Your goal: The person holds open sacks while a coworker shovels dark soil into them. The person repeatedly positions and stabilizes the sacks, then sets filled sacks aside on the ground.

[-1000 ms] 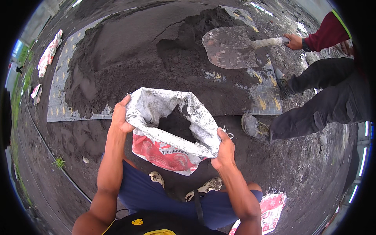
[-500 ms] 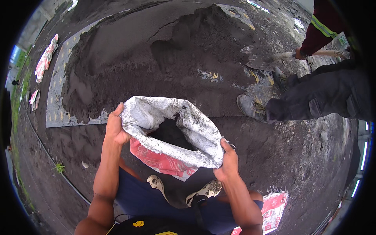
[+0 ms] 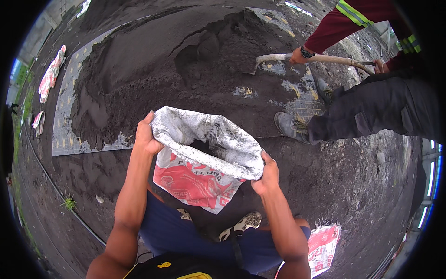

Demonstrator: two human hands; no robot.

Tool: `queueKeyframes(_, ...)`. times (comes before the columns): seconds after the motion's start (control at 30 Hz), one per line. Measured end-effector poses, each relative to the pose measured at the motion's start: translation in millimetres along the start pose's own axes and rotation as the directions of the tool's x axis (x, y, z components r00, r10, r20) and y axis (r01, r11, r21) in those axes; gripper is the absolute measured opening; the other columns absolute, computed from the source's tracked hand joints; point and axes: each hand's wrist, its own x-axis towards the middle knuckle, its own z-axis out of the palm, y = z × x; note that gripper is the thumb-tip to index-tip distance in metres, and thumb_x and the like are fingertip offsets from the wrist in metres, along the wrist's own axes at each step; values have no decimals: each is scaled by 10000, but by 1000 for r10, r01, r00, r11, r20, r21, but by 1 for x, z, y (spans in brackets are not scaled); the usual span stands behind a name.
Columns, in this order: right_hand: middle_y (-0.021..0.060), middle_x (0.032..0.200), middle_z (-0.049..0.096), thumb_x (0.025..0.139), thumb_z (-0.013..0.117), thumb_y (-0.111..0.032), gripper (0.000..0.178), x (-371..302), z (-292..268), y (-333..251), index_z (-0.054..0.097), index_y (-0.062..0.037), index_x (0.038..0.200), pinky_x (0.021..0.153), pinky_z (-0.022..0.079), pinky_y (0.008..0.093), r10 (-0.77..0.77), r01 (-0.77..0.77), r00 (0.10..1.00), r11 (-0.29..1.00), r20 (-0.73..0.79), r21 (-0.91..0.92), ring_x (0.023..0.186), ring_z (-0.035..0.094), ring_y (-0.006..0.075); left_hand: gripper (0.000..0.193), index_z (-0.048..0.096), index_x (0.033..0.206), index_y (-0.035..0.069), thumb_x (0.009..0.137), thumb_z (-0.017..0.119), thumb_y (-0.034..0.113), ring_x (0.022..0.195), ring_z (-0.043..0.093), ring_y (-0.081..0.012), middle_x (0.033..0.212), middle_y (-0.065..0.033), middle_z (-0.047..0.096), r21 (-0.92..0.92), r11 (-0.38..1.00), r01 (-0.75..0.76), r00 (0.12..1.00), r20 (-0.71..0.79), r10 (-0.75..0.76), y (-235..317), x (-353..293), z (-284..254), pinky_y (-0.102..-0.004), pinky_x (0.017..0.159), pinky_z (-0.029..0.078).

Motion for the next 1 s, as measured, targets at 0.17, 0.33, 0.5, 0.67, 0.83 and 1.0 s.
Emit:
queueKeyframes(0.17, 93, 1211, 706, 1066, 436, -226, 305, 28, -10, -4, 636, -59, 1226, 982, 551, 419, -30, 30, 998, 1000, -47, -6, 1091, 690, 240, 482, 572, 1241, -75, 1099, 372, 340, 1185, 623, -404, 1255, -262, 640, -20, 1000, 1, 1000, -24, -1, -1, 20, -3, -583, 1091, 448)
queueKeyframes(0.33, 83, 1190, 709, 1066, 446, -225, 279, 49, -17, -7, 636, -63, 1191, 967, 562, 413, -27, 27, 998, 1000, -57, -2, 1074, 694, 230, 483, 577, 1228, -68, 1098, 373, 350, 1179, 620, -404, 1257, -252, 641, -23, 1000, -2, 999, -34, 2, 1, 36, -5, -579, 1085, 449)
queueKeyframes(0.5, 143, 1232, 690, 1085, 371, -248, 372, 58, -19, -11, 608, -9, 1242, 1025, 533, 456, -40, 39, 996, 999, -77, -13, 1126, 676, 287, 472, 608, 1186, -8, 1087, 386, 396, 1166, 616, -383, 1231, -208, 652, -3, 1000, 12, 1000, -20, -12, -1, 41, -2, -608, 1080, 425)
queueKeyframes(0.67, 109, 1197, 700, 1081, 410, -252, 323, 64, -20, -15, 630, -39, 1183, 1010, 534, 459, -38, 40, 994, 999, -103, 11, 1111, 679, 268, 469, 611, 1186, -13, 1092, 380, 384, 1175, 617, -394, 1247, -218, 653, 25, 999, 32, 999, -21, -32, -3, 47, 6, -593, 1103, 417)
queueKeyframes(0.83, 112, 1206, 697, 1080, 418, -245, 320, 70, -21, -15, 625, -26, 1187, 1015, 531, 468, -73, 76, 989, 997, -128, 20, 1117, 677, 273, 476, 619, 1188, -13, 1085, 393, 392, 1194, 605, -404, 1260, -222, 653, 43, 998, 40, 999, -25, -39, -3, 56, 8, -610, 1118, 392)
queueKeyframes(1.0, 112, 1188, 699, 1076, 436, -232, 299, 71, -19, -15, 626, -23, 1172, 1012, 532, 473, -76, 80, 988, 996, -134, 27, 1114, 677, 276, 487, 631, 1188, -24, 1081, 401, 392, 1215, 599, -412, 1254, -232, 660, 60, 997, 48, 999, -23, -46, -1, 59, 3, -614, 1121, 388)
